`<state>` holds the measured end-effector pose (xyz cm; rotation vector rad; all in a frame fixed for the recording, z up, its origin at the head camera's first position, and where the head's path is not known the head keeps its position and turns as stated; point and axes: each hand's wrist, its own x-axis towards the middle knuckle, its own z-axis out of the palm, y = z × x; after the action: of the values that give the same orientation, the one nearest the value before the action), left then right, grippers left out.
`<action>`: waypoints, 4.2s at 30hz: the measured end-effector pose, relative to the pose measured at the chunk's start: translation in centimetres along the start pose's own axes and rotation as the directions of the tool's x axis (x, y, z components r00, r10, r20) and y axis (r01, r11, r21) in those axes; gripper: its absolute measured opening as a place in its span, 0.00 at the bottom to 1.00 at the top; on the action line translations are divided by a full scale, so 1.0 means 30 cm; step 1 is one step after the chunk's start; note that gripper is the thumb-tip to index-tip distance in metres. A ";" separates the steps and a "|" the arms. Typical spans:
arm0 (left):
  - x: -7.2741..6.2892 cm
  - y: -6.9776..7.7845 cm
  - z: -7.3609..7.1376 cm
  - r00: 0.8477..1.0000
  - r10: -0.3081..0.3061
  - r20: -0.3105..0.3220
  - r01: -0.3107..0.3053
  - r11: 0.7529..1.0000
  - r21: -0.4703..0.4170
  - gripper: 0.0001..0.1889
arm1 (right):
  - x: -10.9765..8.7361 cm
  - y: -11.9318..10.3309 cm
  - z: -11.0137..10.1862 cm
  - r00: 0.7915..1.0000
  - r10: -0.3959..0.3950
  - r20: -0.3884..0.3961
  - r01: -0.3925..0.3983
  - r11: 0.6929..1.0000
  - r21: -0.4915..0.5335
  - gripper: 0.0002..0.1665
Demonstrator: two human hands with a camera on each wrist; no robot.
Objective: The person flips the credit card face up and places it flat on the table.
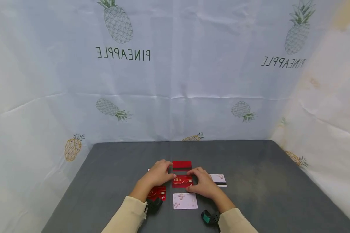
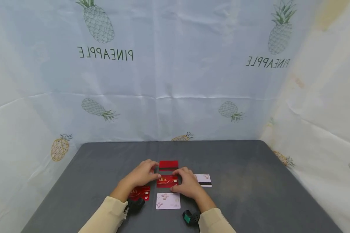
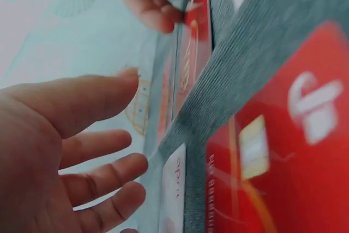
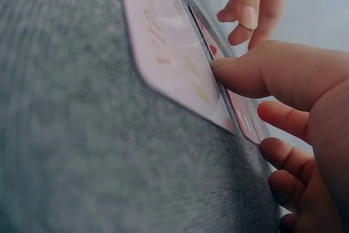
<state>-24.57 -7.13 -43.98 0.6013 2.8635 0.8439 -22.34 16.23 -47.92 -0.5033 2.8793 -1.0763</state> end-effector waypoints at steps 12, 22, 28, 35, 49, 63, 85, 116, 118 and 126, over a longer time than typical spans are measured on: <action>0.098 -0.019 0.009 0.997 -0.074 0.024 0.074 0.997 0.028 0.26 | 0.003 -0.004 -0.001 1.000 -0.025 0.014 0.025 0.999 0.037 0.23; 0.119 0.001 0.042 0.987 -0.159 0.032 0.158 0.986 0.046 0.29 | 0.002 0.000 -0.002 1.000 -0.023 0.004 0.023 0.999 0.034 0.19; 0.109 -0.001 0.050 0.986 -0.165 0.006 0.165 0.986 0.022 0.27 | 0.008 -0.005 0.000 1.000 -0.021 0.012 0.020 0.999 0.041 0.19; 0.111 -0.001 0.055 0.988 -0.157 -0.005 0.157 0.988 -0.005 0.24 | 0.047 -0.010 -0.024 1.000 0.024 0.003 -0.024 0.991 0.135 0.31; 0.111 -0.008 0.067 0.987 -0.162 0.009 0.163 0.987 -0.016 0.23 | 0.179 0.004 -0.012 0.986 0.158 -0.047 -0.147 0.972 0.186 0.48; 0.119 -0.014 0.044 0.991 -0.136 0.015 0.135 0.990 0.024 0.25 | 0.196 0.014 -0.007 0.991 0.055 -0.119 -0.045 0.995 0.090 0.40; 0.121 0.000 0.014 0.989 0.042 -0.140 -0.033 0.997 0.067 0.28 | 0.188 0.016 -0.001 0.986 0.005 -0.165 0.006 0.998 0.065 0.35; 0.121 0.015 0.013 0.994 0.059 -0.092 -0.061 0.998 -0.027 0.42 | 0.173 0.004 0.010 0.943 -0.123 -0.310 0.158 0.983 0.093 0.34; 0.121 0.012 0.013 0.995 0.051 -0.084 -0.054 0.998 -0.031 0.43 | 0.175 0.004 0.008 0.943 -0.118 -0.311 0.165 0.978 0.127 0.35; 0.121 0.010 0.016 0.998 0.034 -0.058 -0.036 0.999 -0.023 0.44 | 0.172 0.001 0.004 0.957 -0.097 -0.275 0.163 0.960 0.229 0.35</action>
<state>-27.71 -5.22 -44.16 0.6365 2.8974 0.9146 -27.21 14.59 -47.56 -0.5835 2.8929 -1.6155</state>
